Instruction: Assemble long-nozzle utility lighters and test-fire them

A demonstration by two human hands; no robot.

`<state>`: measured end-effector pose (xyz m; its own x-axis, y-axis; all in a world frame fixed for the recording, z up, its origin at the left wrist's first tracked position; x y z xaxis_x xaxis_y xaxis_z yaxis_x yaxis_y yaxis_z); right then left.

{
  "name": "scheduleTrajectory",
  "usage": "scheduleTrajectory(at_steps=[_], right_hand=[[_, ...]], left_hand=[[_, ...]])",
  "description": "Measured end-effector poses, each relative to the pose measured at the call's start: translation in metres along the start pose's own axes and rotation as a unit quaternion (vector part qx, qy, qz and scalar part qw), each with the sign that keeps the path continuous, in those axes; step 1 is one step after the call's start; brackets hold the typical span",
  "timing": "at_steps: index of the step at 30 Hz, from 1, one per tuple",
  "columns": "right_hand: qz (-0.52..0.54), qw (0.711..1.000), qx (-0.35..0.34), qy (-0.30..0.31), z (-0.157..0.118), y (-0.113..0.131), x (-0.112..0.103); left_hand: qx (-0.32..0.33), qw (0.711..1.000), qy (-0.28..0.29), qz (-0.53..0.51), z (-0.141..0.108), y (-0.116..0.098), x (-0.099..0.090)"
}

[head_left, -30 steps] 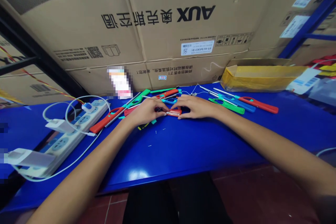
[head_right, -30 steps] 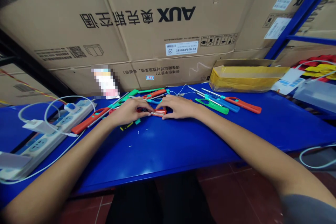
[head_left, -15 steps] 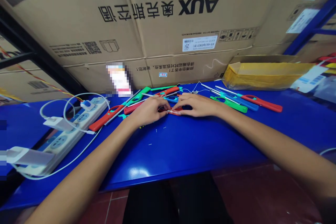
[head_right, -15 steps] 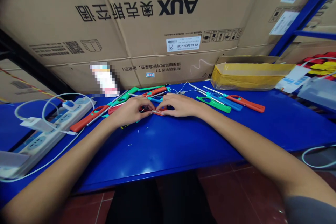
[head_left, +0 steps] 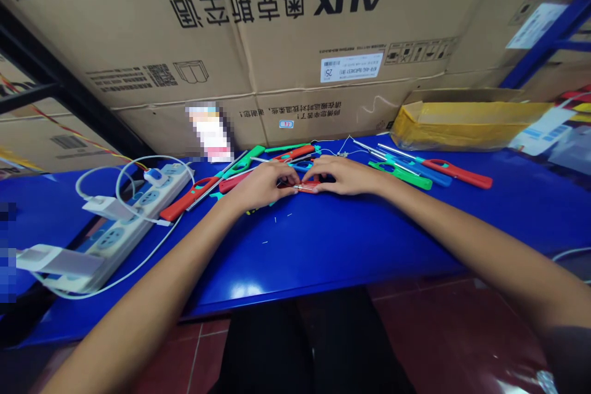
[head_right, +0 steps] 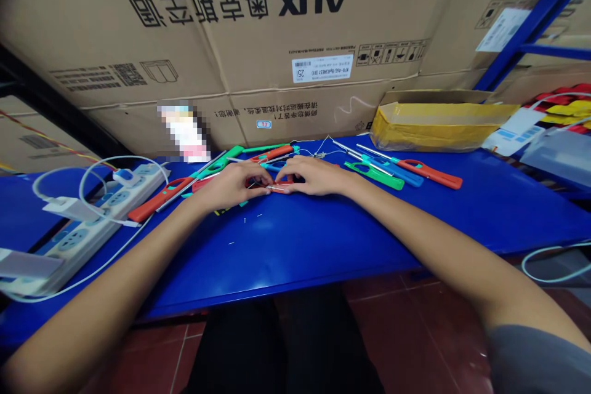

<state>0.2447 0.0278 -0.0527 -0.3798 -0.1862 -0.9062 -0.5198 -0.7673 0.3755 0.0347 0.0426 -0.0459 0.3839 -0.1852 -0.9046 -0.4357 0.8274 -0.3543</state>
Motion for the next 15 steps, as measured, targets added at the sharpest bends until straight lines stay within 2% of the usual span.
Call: scheduleTrajectory(at_steps=[8,15], right_hand=[[0.057,0.998,-0.021,0.011,0.0008,-0.0100,-0.0014],[0.076,0.997,-0.007,0.021,-0.0002,-0.0078,-0.0038]], left_hand=[[0.020,0.999,-0.018,0.019,0.0026,-0.0088,0.0033],[0.009,1.000,-0.021,0.018,0.0026,-0.0109,0.0036]])
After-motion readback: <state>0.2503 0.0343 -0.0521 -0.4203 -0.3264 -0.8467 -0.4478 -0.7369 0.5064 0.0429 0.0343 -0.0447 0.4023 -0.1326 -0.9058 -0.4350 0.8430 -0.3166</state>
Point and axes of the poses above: each hand's wrist, its own z-axis towards the middle knuckle, its own x-axis out of the palm, y = z × x, the point moved 4 cm from there along z, towards the middle knuckle, and after that the axes turned 1 degree about z, right-handed, at the moved point
